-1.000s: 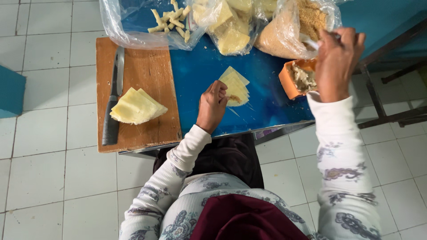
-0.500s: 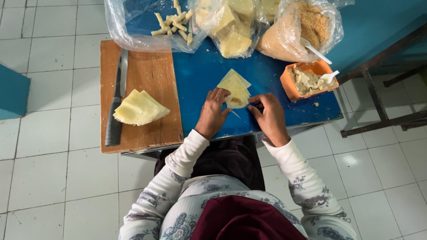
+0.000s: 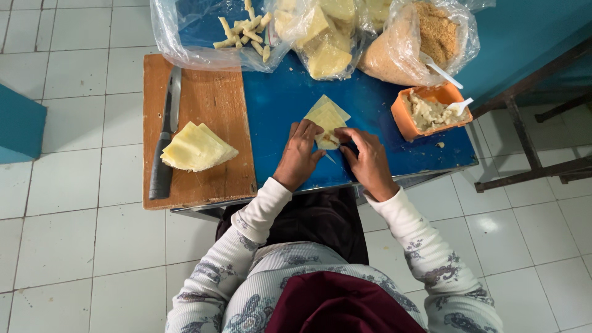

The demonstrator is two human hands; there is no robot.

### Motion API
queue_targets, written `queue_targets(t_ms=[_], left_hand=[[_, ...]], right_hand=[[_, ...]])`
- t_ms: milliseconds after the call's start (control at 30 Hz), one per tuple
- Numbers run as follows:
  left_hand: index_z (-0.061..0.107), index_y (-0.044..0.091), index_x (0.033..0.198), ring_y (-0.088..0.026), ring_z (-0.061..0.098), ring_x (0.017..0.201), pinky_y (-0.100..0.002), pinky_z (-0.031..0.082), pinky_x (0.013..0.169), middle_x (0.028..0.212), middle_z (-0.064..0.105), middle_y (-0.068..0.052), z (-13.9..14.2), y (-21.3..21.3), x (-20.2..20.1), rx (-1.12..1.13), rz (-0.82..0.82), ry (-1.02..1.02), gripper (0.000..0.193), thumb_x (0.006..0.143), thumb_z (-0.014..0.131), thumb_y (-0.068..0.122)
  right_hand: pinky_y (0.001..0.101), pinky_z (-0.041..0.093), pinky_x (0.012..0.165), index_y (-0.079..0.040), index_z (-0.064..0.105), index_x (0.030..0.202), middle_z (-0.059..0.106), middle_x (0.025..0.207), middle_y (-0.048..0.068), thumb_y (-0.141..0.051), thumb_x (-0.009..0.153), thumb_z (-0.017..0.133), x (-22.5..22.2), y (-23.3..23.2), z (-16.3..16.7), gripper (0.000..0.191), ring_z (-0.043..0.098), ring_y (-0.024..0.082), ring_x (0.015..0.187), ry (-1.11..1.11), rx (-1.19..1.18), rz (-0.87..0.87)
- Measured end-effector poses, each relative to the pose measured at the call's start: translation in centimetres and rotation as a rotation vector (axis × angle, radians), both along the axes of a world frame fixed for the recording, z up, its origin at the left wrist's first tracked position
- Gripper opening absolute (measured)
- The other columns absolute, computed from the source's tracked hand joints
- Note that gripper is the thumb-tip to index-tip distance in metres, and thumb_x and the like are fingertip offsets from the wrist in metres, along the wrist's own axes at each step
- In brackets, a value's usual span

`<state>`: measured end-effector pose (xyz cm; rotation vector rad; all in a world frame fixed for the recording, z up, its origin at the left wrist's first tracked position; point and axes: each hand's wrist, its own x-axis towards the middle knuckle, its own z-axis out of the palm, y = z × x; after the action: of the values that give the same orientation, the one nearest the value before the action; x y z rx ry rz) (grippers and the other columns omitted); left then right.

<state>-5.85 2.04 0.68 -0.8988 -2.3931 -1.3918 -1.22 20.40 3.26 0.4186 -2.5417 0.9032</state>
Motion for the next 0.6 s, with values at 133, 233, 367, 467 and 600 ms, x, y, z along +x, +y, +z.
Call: queue_targets(t_ms=[133, 233, 367, 467, 600], left_hand=[[0.058, 0.001, 0.116, -0.037, 0.055, 0.107, -0.045, 0.049, 0.091, 0.116, 0.058, -0.015, 0.0, 0.1, -0.1, -0.005, -0.011, 0.005, 0.053, 0.071, 0.086, 0.001], [0.058, 0.003, 0.116, -0.036, 0.056, 0.108, -0.044, 0.049, 0.091, 0.117, 0.059, -0.014, 0.0, 0.1, -0.1, -0.009, -0.019, 0.006, 0.053, 0.071, 0.086, 0.002], [0.058, 0.003, 0.116, -0.036, 0.056, 0.107, -0.044, 0.049, 0.091, 0.115, 0.059, -0.014, 0.3, 0.2, 0.0, -0.018, -0.013, -0.012, 0.054, 0.071, 0.087, 0.003], [0.058, 0.002, 0.113, -0.036, 0.056, 0.106, -0.045, 0.049, 0.091, 0.114, 0.058, -0.013, 0.7, 0.3, -0.1, -0.038, -0.003, -0.003, 0.053, 0.07, 0.087, 0.003], [0.063, 0.0, 0.104, -0.035, 0.057, 0.103, -0.043, 0.05, 0.089, 0.11, 0.059, -0.014, 1.1, 0.6, -0.3, -0.015, 0.017, 0.036, 0.034, 0.075, 0.079, -0.001]], right_hand=[[0.0407, 0.052, 0.085, -0.007, 0.068, 0.116, 0.074, 0.107, 0.008, 0.001, 0.086, 0.074, -0.2, 0.5, -0.3, 0.031, 0.07, 0.028, 0.099, 0.008, 0.053, 0.017], [0.04, 0.05, 0.086, -0.008, 0.07, 0.112, 0.075, 0.106, 0.006, -0.001, 0.088, 0.075, -0.4, 0.7, -0.7, 0.026, 0.069, 0.027, 0.098, 0.039, 0.088, 0.027], [0.0398, 0.051, 0.087, -0.007, 0.07, 0.105, 0.076, 0.106, 0.005, -0.001, 0.09, 0.074, -0.8, 0.8, -0.9, 0.018, 0.07, 0.027, 0.099, 0.082, 0.099, 0.039], [0.0391, 0.053, 0.083, -0.006, 0.069, 0.102, 0.075, 0.102, 0.006, 0.0, 0.091, 0.073, -1.2, 1.0, -1.0, 0.014, 0.071, 0.028, 0.096, 0.038, 0.025, 0.042], [0.0355, 0.055, 0.073, -0.003, 0.068, 0.102, 0.074, 0.099, 0.01, 0.0, 0.092, 0.072, -1.8, 1.0, -1.1, 0.011, 0.073, 0.028, 0.089, -0.004, -0.083, 0.025]])
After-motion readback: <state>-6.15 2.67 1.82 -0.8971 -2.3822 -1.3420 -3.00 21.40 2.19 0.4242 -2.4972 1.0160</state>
